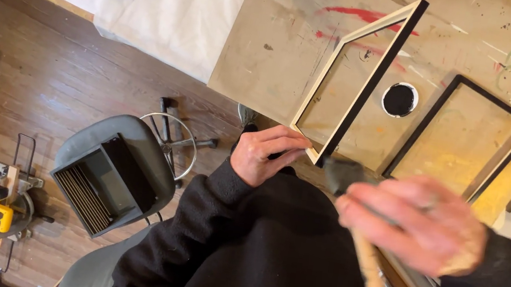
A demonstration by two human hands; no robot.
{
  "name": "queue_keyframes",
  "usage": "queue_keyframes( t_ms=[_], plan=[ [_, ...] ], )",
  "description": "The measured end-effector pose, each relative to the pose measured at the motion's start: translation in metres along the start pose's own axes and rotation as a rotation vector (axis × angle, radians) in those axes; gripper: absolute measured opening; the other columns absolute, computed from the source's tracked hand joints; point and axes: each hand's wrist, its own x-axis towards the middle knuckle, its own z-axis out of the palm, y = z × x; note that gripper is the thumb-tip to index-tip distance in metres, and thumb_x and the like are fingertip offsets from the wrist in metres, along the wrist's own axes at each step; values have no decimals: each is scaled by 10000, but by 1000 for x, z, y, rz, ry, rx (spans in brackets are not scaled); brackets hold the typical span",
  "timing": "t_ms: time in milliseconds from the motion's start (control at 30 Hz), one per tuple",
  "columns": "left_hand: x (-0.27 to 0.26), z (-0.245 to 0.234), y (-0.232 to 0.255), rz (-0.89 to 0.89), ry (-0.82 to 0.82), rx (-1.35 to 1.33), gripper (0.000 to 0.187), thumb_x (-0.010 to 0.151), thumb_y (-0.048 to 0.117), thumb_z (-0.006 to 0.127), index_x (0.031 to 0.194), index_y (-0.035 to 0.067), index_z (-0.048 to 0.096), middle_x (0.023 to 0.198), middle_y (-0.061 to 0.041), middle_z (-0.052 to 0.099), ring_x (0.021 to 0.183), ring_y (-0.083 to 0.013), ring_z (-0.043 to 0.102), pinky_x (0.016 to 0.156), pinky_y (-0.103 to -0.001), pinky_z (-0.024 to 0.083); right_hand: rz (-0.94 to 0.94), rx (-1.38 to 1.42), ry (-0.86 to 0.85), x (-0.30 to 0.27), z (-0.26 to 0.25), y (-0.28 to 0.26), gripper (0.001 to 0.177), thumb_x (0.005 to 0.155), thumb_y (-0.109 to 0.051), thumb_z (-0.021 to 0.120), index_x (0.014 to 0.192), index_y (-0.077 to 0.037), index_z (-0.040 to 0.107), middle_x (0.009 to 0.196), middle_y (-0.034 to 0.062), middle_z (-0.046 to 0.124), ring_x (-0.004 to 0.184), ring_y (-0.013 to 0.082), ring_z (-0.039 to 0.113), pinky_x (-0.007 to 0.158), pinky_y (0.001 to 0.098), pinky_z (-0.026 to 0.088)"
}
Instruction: Painting the interior and exterior edges of a wooden picture frame with black paint using a foam brush.
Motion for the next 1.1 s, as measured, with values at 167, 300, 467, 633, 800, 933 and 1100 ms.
queue_keyframes(
  t_ms=[167, 300, 467, 633, 800, 933, 1100],
  plan=[
    [-2, 1, 1, 4, 3, -25, 224, 910, 50, 778, 1126, 88, 733, 1098, -57, 730, 967, -244, 746, 822, -314, 612, 322, 56, 34, -7, 11, 45, 358, 868, -98, 804, 1189, -72, 647, 1093, 90, 650, 971, 203, 612, 757, 329, 541],
    [-4, 4, -1, -23, 34, -19, 209, 914, 59, 783, 1112, 101, 736, 1085, -45, 735, 935, -227, 751, 807, -302, 619, 303, -105, 12, -18, 22, 31, 402, 884, -190, 866, 1229, -107, 679, 1079, 80, 660, 911, 218, 582, 679, 321, 506],
    [-4, 3, 0, -15, 20, -16, 200, 919, 60, 780, 1112, 93, 736, 1088, -46, 731, 935, -238, 746, 798, -308, 615, 66, 191, -33, 11, -5, -31, 411, 877, -250, 861, 1215, -78, 702, 1126, 65, 692, 960, 195, 612, 683, 333, 542],
    [-1, 0, 4, -30, 18, -19, 193, 918, 65, 782, 1105, 92, 740, 1076, -43, 732, 911, -234, 744, 776, -305, 613, 332, 445, -38, -14, -6, -7, 237, 882, -170, 737, 1103, -111, 678, 1113, 24, 719, 950, 177, 664, 738, 317, 551],
    [-2, 0, 5, -11, 37, -23, 195, 927, 58, 770, 1116, 83, 732, 1086, -46, 726, 916, -232, 745, 784, -302, 616, 873, 766, 93, 0, 8, 3, 172, 982, -133, 724, 1120, -56, 658, 1049, 37, 718, 895, 94, 703, 803, 251, 576],
    [-1, -1, 4, -39, 18, -23, 186, 920, 57, 777, 1100, 88, 740, 1066, -44, 731, 897, -232, 745, 762, -299, 610, 886, 830, 63, -1, 25, 8, 200, 940, -107, 743, 1118, -37, 685, 1001, 69, 719, 810, 124, 654, 746, 271, 557],
    [0, -2, 4, -15, 5, -27, 193, 916, 50, 773, 1104, 77, 737, 1065, -52, 727, 904, -237, 741, 765, -304, 605, 826, 688, 0, 3, 22, 47, 182, 947, -76, 740, 1116, -32, 691, 990, 80, 733, 783, 119, 669, 707, 257, 585]
  ],
)
